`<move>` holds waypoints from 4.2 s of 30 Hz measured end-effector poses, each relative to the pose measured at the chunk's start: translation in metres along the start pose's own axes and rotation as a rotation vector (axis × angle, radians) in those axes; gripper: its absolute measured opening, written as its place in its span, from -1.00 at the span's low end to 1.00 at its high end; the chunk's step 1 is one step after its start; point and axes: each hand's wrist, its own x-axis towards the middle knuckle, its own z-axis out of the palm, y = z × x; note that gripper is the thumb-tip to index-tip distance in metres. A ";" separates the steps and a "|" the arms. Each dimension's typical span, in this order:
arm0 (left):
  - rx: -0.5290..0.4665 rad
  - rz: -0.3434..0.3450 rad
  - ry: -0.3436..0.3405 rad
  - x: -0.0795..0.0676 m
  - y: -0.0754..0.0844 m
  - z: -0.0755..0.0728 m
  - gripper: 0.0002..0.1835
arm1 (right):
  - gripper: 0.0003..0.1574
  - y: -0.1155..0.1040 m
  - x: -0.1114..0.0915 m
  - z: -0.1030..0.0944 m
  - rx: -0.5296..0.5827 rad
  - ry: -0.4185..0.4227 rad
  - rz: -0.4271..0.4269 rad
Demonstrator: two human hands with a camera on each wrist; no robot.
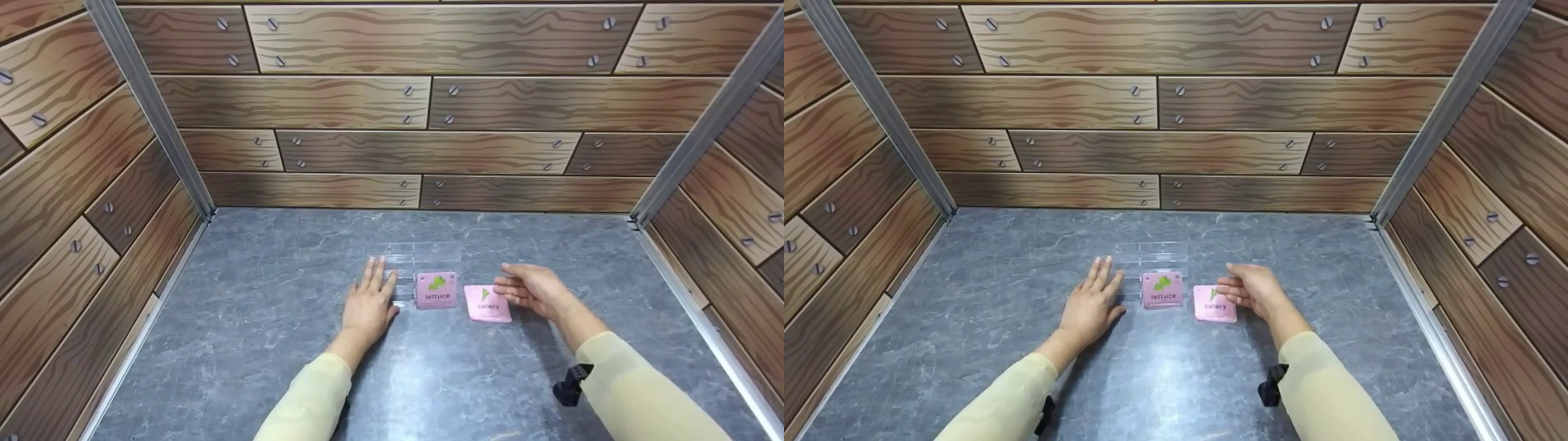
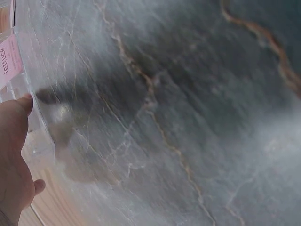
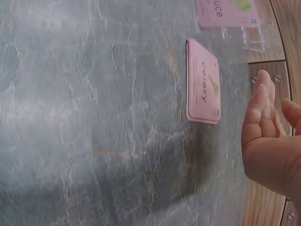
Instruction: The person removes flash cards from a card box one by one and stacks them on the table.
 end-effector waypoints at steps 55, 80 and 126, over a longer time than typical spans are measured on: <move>0.011 -0.021 -0.053 0.002 0.000 0.000 -0.19 | -0.55 0.042 0.020 0.086 0.046 0.075 -0.071; 0.004 -0.009 -0.025 0.001 0.000 -0.001 -0.17 | -0.73 0.043 0.021 0.089 0.105 0.073 -0.079; 0.026 -0.018 -0.063 0.002 0.000 -0.001 -0.17 | -0.71 0.037 0.019 0.078 0.154 0.075 -0.094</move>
